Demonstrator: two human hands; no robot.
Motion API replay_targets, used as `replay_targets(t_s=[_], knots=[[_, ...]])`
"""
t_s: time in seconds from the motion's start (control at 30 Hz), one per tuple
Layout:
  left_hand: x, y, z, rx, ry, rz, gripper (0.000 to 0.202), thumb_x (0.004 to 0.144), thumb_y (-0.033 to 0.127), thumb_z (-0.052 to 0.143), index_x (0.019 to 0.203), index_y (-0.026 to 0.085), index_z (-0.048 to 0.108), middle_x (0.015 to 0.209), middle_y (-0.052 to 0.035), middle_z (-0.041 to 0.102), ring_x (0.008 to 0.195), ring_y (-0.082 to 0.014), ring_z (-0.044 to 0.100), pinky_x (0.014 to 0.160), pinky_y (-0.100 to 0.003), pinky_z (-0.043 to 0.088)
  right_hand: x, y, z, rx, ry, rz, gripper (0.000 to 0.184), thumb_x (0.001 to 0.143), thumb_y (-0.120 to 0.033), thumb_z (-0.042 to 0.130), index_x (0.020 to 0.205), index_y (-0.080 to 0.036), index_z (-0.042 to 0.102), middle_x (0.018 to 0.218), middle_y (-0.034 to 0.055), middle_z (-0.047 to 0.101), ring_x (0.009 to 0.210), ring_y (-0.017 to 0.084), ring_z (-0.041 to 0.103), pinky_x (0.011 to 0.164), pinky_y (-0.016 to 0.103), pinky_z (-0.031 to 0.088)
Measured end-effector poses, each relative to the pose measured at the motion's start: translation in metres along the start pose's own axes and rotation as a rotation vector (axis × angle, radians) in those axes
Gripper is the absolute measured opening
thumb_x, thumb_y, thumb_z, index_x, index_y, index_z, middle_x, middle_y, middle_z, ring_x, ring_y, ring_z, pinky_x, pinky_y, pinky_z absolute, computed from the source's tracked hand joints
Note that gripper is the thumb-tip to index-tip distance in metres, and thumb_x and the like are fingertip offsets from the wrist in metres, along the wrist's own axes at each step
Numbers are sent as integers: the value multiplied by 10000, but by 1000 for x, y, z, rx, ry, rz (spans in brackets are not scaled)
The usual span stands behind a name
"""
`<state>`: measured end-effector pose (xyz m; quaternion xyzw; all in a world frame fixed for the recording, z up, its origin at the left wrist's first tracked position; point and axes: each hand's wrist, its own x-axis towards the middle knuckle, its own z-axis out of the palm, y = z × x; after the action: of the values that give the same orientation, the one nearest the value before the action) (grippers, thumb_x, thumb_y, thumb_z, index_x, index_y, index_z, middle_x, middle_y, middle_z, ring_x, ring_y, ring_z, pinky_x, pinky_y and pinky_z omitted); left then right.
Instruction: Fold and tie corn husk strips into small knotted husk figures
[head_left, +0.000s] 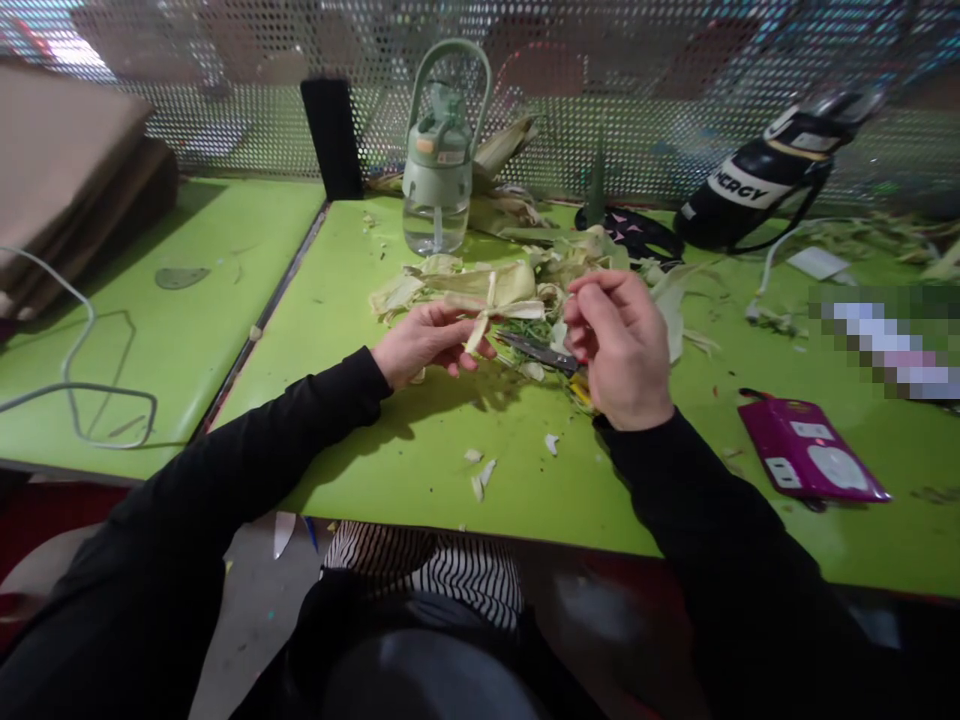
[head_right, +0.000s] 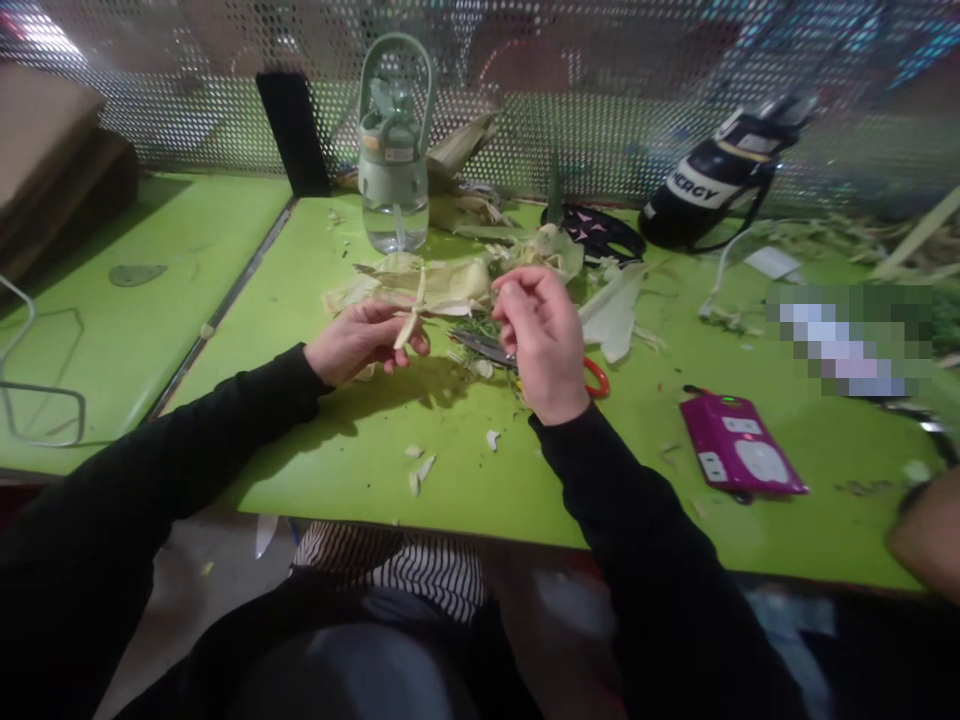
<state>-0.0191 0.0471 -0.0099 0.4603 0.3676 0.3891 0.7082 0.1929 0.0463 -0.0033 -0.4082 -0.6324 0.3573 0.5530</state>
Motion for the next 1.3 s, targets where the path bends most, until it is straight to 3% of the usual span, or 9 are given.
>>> replay_targets(t_s=[0.07, 0.17, 0.27, 0.4, 0.6, 0.8, 0.93, 1.1, 1.3], knots=[[0, 2, 1, 13, 18, 0, 124, 979, 108, 523, 1021, 114, 639, 636, 21, 700, 442, -48, 607, 411, -129, 420, -2, 1, 3, -80, 95, -126, 55, 903, -290, 649, 946, -265, 625, 790, -14, 565, 570, 105, 455, 484, 269, 370], [-2, 4, 5, 35, 32, 12, 124, 979, 121, 536, 897, 123, 629, 575, 52, 649, 377, -15, 511, 361, -117, 325, -6, -3, 7, -172, 65, -240, 67, 882, -209, 637, 930, -254, 624, 794, -9, 561, 618, 120, 481, 552, 296, 411], [-4, 4, 9, 52, 46, 25, 144, 965, 143, 576, 825, 133, 609, 536, 75, 602, 356, -2, 441, 350, -122, 271, -7, -6, 7, -197, 49, -266, 47, 896, -201, 600, 917, -239, 618, 821, 4, 565, 648, 126, 491, 563, 304, 411], [-4, 1, 11, 31, 44, 16, 112, 947, 124, 593, 837, 132, 613, 605, 50, 651, 412, -14, 507, 398, -129, 349, -8, -7, 7, -247, 30, -275, 80, 936, -246, 564, 931, -223, 640, 873, 31, 585, 683, 140, 506, 574, 317, 415], [-3, -1, 10, -13, 86, 34, 98, 904, 46, 603, 972, 107, 636, 611, 37, 675, 416, -41, 549, 409, -152, 397, -14, -13, 11, -448, 36, -441, 54, 920, -212, 592, 912, -230, 642, 934, 37, 611, 711, 154, 521, 588, 340, 446], [-1, -2, 8, -19, 115, 49, 80, 895, 103, 658, 958, 122, 613, 597, 59, 665, 427, -27, 570, 418, -123, 408, -14, -11, 12, -527, 17, -423, 62, 920, -193, 608, 923, -252, 628, 966, 50, 615, 669, 158, 521, 555, 351, 464], [-4, -1, 9, -11, 40, 52, 38, 946, 142, 609, 967, 117, 628, 656, 35, 687, 458, -25, 590, 432, -125, 429, -12, -8, 10, -522, 59, -436, 104, 900, -165, 633, 982, -230, 640, 1011, 46, 610, 648, 120, 515, 537, 311, 465], [-9, 1, 12, 29, -54, 85, 114, 987, 153, 530, 927, 118, 620, 659, 34, 663, 468, -33, 581, 442, -144, 445, -12, -8, 6, -546, -51, -449, 318, 879, -146, 650, 1179, -250, 636, 1168, 59, 598, 682, 109, 562, 574, 306, 524], [-6, 0, 11, 41, 9, 77, 114, 948, 126, 595, 838, 124, 625, 592, 56, 622, 441, -11, 522, 449, -123, 409, -14, -7, 8, -571, -104, -559, 205, 887, -205, 695, 1077, -281, 694, 1045, 51, 647, 758, 161, 616, 588, 330, 552]])
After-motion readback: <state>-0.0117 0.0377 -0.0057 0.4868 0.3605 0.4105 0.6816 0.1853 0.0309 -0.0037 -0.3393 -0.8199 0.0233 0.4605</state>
